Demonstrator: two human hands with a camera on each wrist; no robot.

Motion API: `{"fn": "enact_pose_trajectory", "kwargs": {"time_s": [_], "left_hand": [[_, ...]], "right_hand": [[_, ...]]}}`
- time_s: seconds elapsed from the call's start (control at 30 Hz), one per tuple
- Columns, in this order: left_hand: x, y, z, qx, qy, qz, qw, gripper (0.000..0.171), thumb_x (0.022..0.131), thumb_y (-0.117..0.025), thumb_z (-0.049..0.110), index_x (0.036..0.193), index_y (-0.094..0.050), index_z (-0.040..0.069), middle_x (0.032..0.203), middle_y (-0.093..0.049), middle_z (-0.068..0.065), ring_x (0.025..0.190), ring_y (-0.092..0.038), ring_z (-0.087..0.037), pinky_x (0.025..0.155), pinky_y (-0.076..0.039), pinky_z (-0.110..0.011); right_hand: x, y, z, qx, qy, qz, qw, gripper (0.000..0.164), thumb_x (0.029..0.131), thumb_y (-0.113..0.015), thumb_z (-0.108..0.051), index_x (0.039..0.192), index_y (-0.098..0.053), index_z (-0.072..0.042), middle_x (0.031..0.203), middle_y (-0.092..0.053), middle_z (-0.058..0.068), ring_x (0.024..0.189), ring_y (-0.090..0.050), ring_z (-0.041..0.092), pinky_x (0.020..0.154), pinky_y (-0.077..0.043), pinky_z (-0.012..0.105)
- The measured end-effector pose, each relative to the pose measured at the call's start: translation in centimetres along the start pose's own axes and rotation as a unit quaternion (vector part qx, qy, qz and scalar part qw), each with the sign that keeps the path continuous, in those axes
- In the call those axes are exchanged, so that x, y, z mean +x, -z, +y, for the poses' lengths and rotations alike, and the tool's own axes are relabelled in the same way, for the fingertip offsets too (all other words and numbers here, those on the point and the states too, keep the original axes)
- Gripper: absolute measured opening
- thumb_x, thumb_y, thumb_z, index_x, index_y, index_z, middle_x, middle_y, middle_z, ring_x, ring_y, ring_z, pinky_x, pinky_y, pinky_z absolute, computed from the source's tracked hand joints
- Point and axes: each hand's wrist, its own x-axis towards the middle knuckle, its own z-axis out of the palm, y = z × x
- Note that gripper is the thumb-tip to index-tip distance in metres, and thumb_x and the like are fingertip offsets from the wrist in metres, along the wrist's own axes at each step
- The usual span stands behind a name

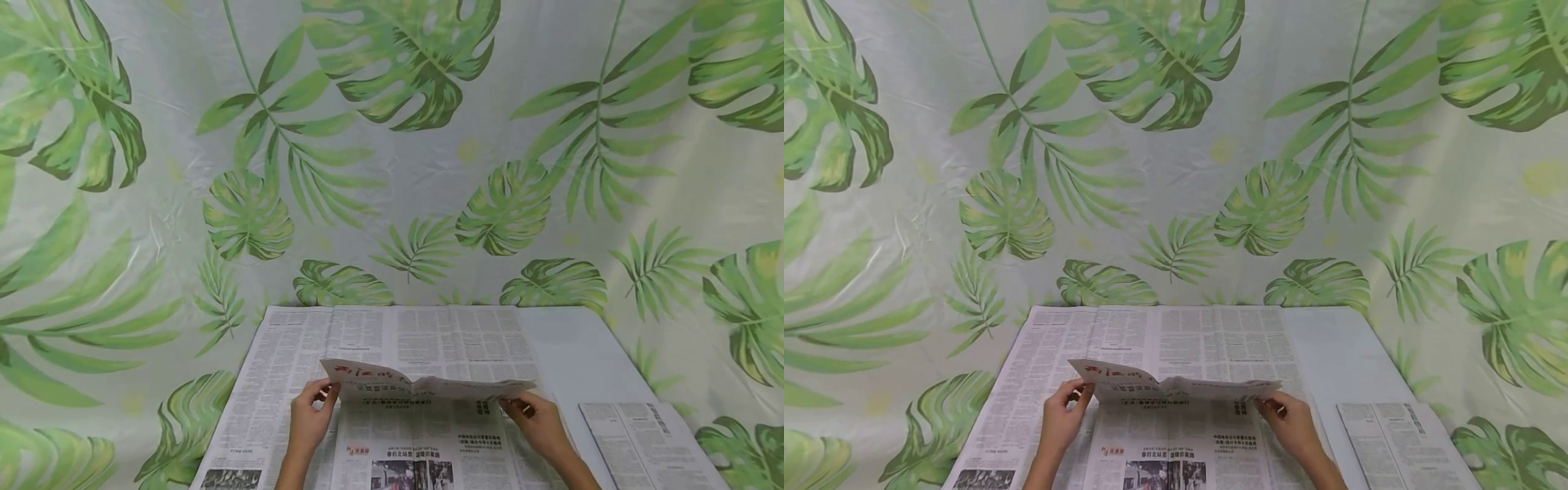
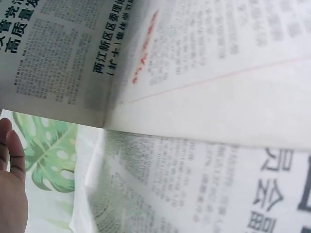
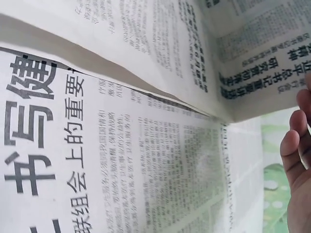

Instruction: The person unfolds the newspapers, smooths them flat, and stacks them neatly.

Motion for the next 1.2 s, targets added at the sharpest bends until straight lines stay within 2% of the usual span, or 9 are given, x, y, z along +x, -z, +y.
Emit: {"fn": "enact_pose_trajectory", "kwargs": {"time_s": [0.17, 0.3, 0.47, 0.63, 0.77, 0.97, 1.2], "left_hand": [[-0.3, -0.4, -0.9, -0.009, 0.010, -0.003, 0.9999, 0.012, 0.091, -0.078, 0.006, 0.101, -0.079, 0.013, 0.088, -0.072, 0.000, 0.076, -0.062, -0.007, 0.067, -0.051, -0.019], [-0.3, -0.5, -1.1, -0.011, 0.042, -0.015, 0.9989, 0.011, 0.092, -0.078, 0.012, 0.102, -0.080, 0.015, 0.089, -0.072, 0.003, 0.076, -0.061, -0.006, 0.064, -0.052, -0.022], [-0.6, -0.7, -1.5, -0.002, 0.073, -0.025, 0.9970, 0.011, 0.093, -0.077, 0.016, 0.104, -0.080, 0.014, 0.091, -0.072, 0.003, 0.078, -0.061, -0.004, 0.068, -0.054, -0.023], [-0.7, -1.1, -2.0, 0.006, 0.093, -0.037, 0.9950, 0.013, 0.095, -0.075, 0.018, 0.107, -0.079, 0.013, 0.096, -0.074, 0.002, 0.083, -0.063, -0.004, 0.074, -0.055, -0.023], [-0.7, -1.4, -2.5, 0.008, 0.107, -0.049, 0.9930, 0.013, 0.097, -0.073, 0.019, 0.107, -0.078, 0.013, 0.094, -0.074, 0.002, 0.084, -0.064, -0.004, 0.076, -0.055, -0.023], [-0.8, -1.7, -3.3, 0.022, 0.119, -0.064, 0.9905, 0.012, 0.098, -0.072, 0.018, 0.106, -0.078, 0.012, 0.092, -0.073, -0.002, 0.076, -0.063, -0.004, 0.069, -0.055, -0.023], [-1.2, -1.9, -3.4, 0.048, 0.152, -0.088, 0.9833, 0.016, 0.100, -0.069, 0.022, 0.111, -0.077, 0.013, 0.095, -0.075, -0.003, 0.076, -0.064, -0.006, 0.067, -0.054, -0.024]], "right_hand": [[0.0, -0.4, 0.5, -0.004, -0.019, -0.010, 1.000, 0.007, 0.095, -0.075, -0.022, 0.101, -0.078, -0.023, 0.083, -0.074, -0.006, 0.071, -0.063, 0.000, 0.061, -0.054, 0.024], [0.3, -0.8, 0.8, -0.010, -0.014, -0.002, 1.000, 0.007, 0.094, -0.076, -0.019, 0.100, -0.078, -0.022, 0.082, -0.074, -0.008, 0.071, -0.062, -0.001, 0.060, -0.054, 0.024], [0.4, -1.4, 1.4, -0.020, -0.015, 0.010, 1.000, 0.009, 0.091, -0.079, -0.015, 0.099, -0.079, -0.021, 0.080, -0.073, -0.010, 0.070, -0.062, -0.002, 0.061, -0.053, 0.023], [0.6, -2.1, 2.2, -0.016, -0.008, 0.023, 1.000, 0.012, 0.088, -0.079, -0.008, 0.098, -0.080, -0.015, 0.077, -0.074, -0.008, 0.067, -0.061, -0.003, 0.059, -0.053, 0.022], [0.7, -2.6, 2.6, -0.016, -0.033, 0.014, 0.999, 0.015, 0.090, -0.077, -0.006, 0.104, -0.080, -0.011, 0.078, -0.074, -0.005, 0.066, -0.060, -0.002, 0.060, -0.053, 0.022], [0.3, -3.3, 3.0, -0.031, -0.096, -0.014, 0.995, 0.020, 0.093, -0.075, -0.009, 0.112, -0.078, -0.009, 0.087, -0.075, -0.004, 0.072, -0.061, 0.000, 0.066, -0.053, 0.022], [0.3, -3.8, 3.6, -0.043, -0.106, -0.013, 0.993, 0.018, 0.095, -0.075, -0.018, 0.111, -0.078, -0.012, 0.086, -0.074, -0.005, 0.072, -0.059, 0.002, 0.067, -0.050, 0.023]]}}
